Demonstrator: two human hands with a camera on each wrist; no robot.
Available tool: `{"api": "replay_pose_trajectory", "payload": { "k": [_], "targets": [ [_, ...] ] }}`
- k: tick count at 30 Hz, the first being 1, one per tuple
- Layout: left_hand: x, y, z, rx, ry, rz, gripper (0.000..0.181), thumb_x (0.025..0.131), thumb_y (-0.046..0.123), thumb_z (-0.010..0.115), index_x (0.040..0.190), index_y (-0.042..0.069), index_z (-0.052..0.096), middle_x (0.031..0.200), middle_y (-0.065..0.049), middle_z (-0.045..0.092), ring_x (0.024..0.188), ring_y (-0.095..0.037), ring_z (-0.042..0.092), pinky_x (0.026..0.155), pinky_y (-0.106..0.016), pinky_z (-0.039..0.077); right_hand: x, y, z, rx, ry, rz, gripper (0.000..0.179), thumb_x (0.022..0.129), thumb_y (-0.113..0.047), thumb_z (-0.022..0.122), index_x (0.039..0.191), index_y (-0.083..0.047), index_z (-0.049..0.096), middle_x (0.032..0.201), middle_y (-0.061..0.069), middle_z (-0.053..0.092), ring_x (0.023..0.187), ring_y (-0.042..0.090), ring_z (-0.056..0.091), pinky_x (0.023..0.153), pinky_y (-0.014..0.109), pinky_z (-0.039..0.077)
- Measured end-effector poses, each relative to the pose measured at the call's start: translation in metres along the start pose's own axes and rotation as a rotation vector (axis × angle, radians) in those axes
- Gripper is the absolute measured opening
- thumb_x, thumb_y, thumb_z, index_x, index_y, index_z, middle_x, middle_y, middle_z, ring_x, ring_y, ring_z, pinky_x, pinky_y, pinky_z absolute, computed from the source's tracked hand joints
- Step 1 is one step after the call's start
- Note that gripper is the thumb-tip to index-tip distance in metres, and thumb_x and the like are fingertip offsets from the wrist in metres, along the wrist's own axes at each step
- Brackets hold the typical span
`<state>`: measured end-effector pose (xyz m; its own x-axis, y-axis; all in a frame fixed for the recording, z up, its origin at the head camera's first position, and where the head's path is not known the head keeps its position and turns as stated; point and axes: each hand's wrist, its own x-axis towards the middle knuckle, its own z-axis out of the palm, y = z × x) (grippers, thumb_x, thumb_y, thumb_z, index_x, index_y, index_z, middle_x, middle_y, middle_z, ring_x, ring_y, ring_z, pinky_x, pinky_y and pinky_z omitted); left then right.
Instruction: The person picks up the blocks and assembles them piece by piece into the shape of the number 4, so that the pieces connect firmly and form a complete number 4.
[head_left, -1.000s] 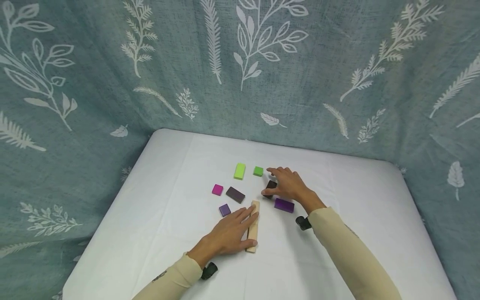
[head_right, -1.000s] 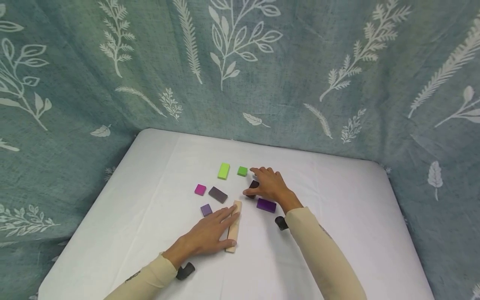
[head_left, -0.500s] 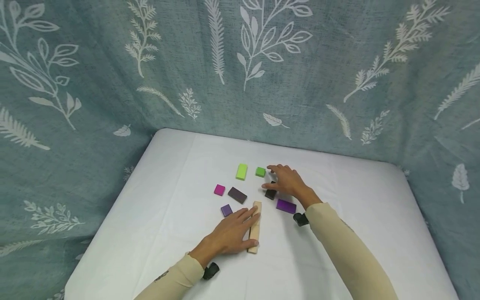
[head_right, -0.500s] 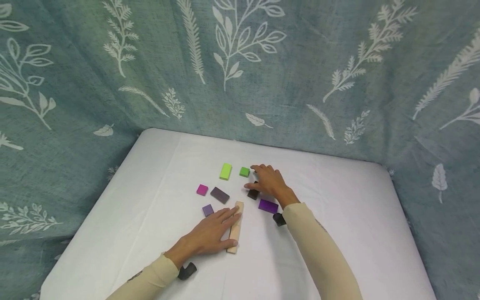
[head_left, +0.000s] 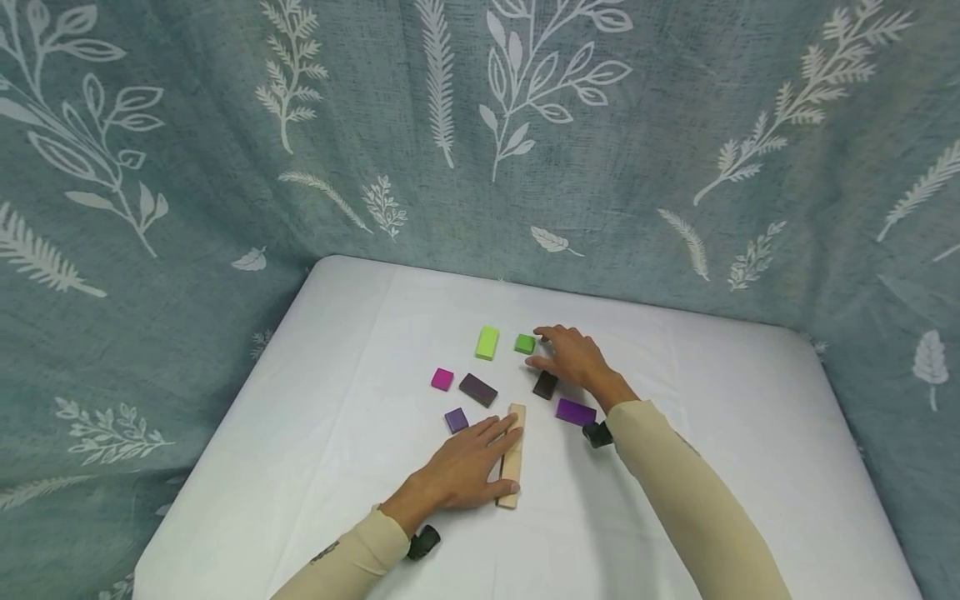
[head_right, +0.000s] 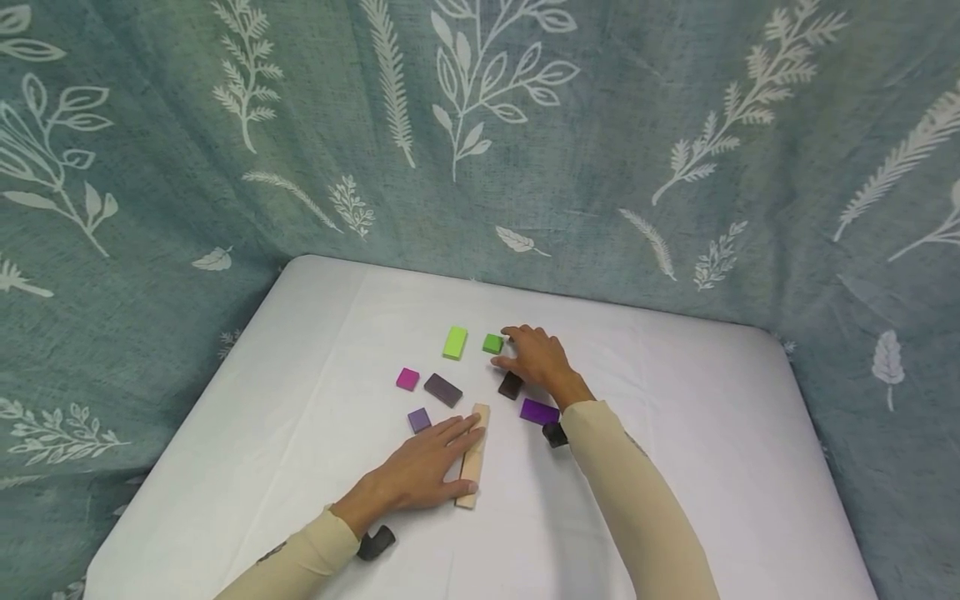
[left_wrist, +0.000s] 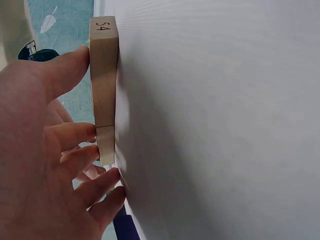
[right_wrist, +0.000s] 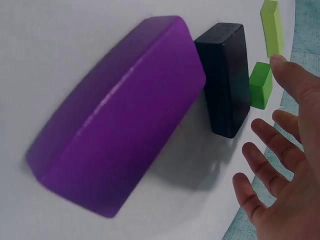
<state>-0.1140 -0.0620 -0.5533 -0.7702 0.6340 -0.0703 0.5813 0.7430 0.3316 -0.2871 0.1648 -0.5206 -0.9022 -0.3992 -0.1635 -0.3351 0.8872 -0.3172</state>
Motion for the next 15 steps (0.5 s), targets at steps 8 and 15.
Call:
{"api": "replay_pose_trajectory", "payload": {
  "k": [8,15],
  "targets": [
    [-0.0038,0.0028,-0.0018,-0.044,-0.002,-0.001,0.077,0.099,0.057,0.053,0.161,0.017,0.030,0.168,-0.001,0.021,0.153,-0.024,0.021,0.122,-0.037,0.020,0.0044,-0.0036,0.0038,-0.007,0.006,-0.006,0.064,0.096,-0.045,0.068,0.148,-0.010,0.052,0.134,0.013,0.062,0.126,0.038,0.053,0.104,0.061,0.041],
    [-0.0063,0.0027,-0.0004,-0.049,-0.002,-0.010,0.077,0.099,0.057,0.054,0.161,0.017,0.031,0.168,0.001,0.020,0.153,-0.023,0.020,0.123,-0.036,0.018,0.0079,-0.0054,0.0088,-0.009,0.011,0.021,0.063,0.097,-0.042,0.068,0.148,-0.009,0.051,0.136,0.014,0.060,0.127,0.038,0.053,0.106,0.060,0.040]
  ]
}}
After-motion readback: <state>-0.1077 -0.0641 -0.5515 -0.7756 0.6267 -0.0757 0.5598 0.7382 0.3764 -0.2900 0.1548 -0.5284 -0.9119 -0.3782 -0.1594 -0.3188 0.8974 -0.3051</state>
